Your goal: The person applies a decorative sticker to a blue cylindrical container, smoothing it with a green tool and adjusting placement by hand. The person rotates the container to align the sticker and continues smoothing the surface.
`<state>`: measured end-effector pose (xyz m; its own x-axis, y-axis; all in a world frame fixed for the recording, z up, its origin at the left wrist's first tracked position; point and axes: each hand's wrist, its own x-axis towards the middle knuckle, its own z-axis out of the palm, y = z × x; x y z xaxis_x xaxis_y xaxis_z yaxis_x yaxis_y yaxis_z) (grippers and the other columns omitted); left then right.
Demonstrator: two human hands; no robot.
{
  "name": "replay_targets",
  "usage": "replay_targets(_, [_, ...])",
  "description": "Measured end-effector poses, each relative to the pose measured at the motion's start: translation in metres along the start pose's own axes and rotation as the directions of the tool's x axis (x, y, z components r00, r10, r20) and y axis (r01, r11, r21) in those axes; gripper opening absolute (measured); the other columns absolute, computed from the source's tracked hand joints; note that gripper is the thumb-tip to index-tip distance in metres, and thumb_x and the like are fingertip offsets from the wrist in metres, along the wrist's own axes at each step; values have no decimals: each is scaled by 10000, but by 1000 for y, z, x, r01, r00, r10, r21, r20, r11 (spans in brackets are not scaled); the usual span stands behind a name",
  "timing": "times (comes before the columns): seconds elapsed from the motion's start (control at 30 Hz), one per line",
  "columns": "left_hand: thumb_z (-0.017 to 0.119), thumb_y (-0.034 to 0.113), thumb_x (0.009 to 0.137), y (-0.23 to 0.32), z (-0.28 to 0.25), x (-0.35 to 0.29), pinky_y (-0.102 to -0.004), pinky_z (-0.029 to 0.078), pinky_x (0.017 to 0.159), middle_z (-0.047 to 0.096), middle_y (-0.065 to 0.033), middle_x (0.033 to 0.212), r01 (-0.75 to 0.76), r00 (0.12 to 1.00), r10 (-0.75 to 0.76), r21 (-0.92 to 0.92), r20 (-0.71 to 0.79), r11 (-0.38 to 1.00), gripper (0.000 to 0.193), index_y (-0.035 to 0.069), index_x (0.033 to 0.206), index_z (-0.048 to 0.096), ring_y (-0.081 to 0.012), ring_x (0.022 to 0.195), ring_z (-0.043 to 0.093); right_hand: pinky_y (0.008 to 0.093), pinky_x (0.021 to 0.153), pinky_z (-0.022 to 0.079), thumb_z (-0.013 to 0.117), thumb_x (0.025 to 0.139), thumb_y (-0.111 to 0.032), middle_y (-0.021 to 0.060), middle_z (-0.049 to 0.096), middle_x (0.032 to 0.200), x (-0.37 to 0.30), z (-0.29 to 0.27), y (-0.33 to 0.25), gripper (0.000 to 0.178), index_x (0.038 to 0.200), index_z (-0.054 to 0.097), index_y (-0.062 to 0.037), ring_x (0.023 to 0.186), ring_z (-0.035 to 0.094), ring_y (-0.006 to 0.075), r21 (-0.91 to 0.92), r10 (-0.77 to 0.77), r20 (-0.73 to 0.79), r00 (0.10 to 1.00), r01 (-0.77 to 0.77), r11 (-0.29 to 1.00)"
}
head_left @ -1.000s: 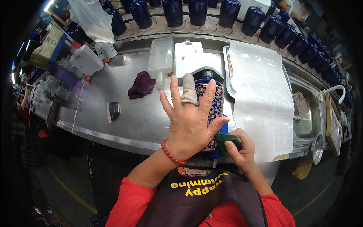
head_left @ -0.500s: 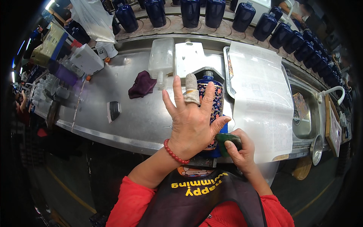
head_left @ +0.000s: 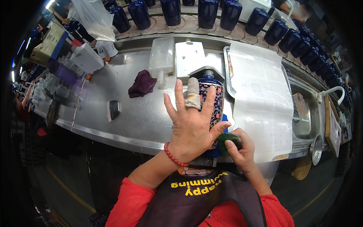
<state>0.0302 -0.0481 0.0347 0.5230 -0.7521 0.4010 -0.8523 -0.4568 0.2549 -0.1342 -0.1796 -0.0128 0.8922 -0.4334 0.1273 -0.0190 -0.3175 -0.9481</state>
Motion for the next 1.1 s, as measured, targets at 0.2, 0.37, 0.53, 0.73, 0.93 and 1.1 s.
replay_targets(0.2, [488, 674, 976, -3, -2, -9, -803, 97, 1079, 590, -372, 1242, 28, 999, -29, -53, -20, 998, 919, -19, 1568, 370, -609, 1461, 173, 256, 701, 449, 658, 1002, -141, 36, 593, 899, 0, 0, 1, 149, 1051, 615, -7, 779, 553, 105, -9, -28, -8, 1000, 28, 1000])
replay_targets(0.37, [464, 694, 976, -5, 0, -16, -802, 97, 1080, 628, -324, 1069, 48, 999, -48, -81, -9, 996, 992, -116, 1535, 346, -588, 1467, 187, 256, 701, 450, 658, 1002, -143, 40, 598, 902, -1, 0, 1, 153, 1053, 617, -5, 781, 555, 108, -30, -32, -14, 999, 32, 999])
replay_targets(0.53, [433, 710, 982, -5, 5, -14, -799, 100, 1084, 626, -302, 1005, 37, 999, -38, -78, -18, 996, 1016, -148, 1520, 343, -583, 1466, 204, 257, 703, 452, 658, 1001, -146, 40, 599, 902, 0, 0, 1, 156, 1051, 617, -3, 783, 557, 110, -13, -27, -7, 1000, 27, 1000])
replay_targets(0.73, [436, 711, 981, -5, 6, -10, -793, 114, 1090, 620, -324, 1112, 27, 999, -29, -106, -16, 994, 1019, -149, 1519, 342, -568, 1468, 222, 259, 702, 454, 654, 1001, -143, 41, 600, 901, -1, 0, 1, 154, 1052, 617, -3, 783, 558, 112, -22, -20, -6, 1000, 19, 1000])
replay_targets(0.93, [453, 701, 980, -7, 7, -3, -784, 127, 1095, 547, -346, 1339, 26, 1000, -27, -148, -4, 989, 996, -119, 1535, 341, -548, 1465, 242, 258, 696, 452, 655, 997, -134, 38, 594, 893, 0, 0, -1, 146, 1047, 615, -3, 774, 555, 109, -15, -21, -9, 1000, 21, 1000])
replay_targets(1.1, [478, 686, 976, -10, 4, -2, -793, 120, 1084, 515, -346, 1398, -35, 999, 32, -82, -39, 996, 905, 11, 1571, 383, -552, 1443, 265, 253, 690, 447, 660, 991, -118, 34, 591, 889, 0, -1, 0, 133, 1036, 612, -3, 765, 549, 104, -7, -4, 0, 1000, 4, 1000])
